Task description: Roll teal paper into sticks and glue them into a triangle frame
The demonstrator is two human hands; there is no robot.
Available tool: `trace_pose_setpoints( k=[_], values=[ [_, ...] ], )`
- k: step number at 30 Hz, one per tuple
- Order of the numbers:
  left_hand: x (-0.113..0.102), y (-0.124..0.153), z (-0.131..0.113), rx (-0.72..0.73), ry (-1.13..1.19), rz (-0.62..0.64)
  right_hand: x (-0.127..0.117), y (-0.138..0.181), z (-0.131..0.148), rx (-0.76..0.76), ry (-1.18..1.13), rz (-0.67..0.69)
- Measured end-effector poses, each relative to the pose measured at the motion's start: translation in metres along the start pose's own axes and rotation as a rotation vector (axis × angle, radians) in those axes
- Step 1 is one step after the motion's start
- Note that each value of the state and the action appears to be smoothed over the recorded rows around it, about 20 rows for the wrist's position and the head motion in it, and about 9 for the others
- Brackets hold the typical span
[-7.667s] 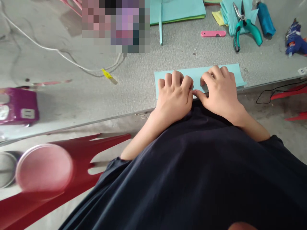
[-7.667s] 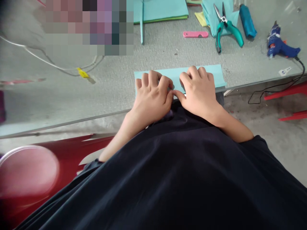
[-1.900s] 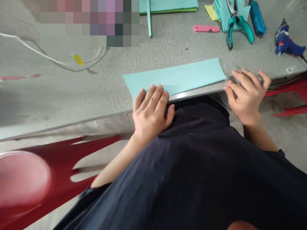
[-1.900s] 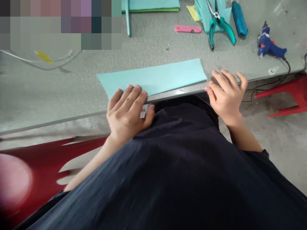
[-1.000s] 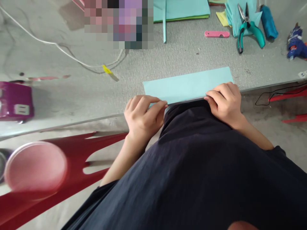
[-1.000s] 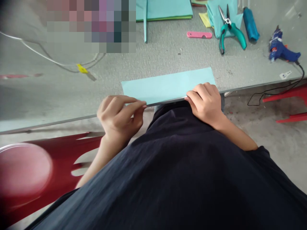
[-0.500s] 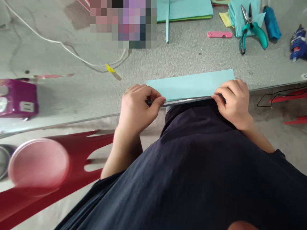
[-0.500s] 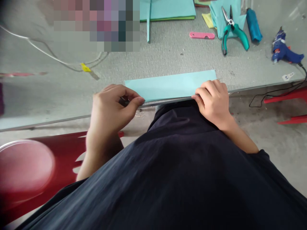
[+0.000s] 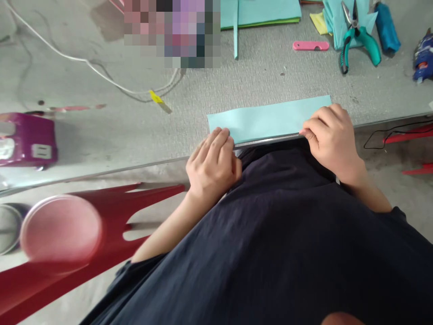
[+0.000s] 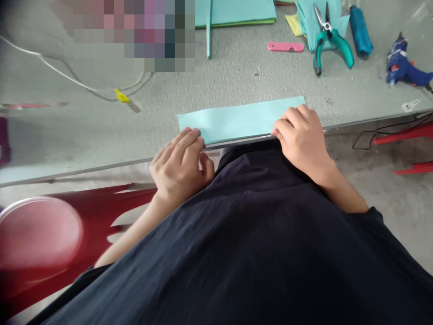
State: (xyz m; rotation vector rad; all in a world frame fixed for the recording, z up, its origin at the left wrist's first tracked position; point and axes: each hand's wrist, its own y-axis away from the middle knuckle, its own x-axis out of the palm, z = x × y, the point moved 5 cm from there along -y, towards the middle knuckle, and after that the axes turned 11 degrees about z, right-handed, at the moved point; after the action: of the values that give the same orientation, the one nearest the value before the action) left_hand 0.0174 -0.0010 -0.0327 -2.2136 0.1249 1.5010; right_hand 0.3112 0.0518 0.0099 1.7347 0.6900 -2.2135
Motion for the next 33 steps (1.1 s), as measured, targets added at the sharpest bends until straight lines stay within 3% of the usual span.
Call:
trace_pose_setpoints(
  k=[4, 10, 16, 24, 33],
  values=[
    [0.011, 0.007, -0.003, -0.019, -0.086, -0.005, 0.003, -0.008, 0.013, -0.068, 0.000, 0.059],
    [0.019, 0.008, -0.003, 0.007, -0.129, -0.040, 0.021, -0.035, 0.056, -0.158, 0.019, 0.068],
    [0.021, 0.009, -0.004, -0.004, -0.137, -0.041, 0.029, -0.051, 0.085, -0.149, 0.007, 0.088],
    [0.018, 0.004, -0.005, -0.055, -0.026, 0.061, 0.021, -0.043, 0.064, -0.091, -0.020, 0.044],
    [0.015, 0.007, -0.007, -0.008, -0.138, -0.015, 0.007, -0.030, 0.039, -0.041, -0.016, -0.001]
  ],
)
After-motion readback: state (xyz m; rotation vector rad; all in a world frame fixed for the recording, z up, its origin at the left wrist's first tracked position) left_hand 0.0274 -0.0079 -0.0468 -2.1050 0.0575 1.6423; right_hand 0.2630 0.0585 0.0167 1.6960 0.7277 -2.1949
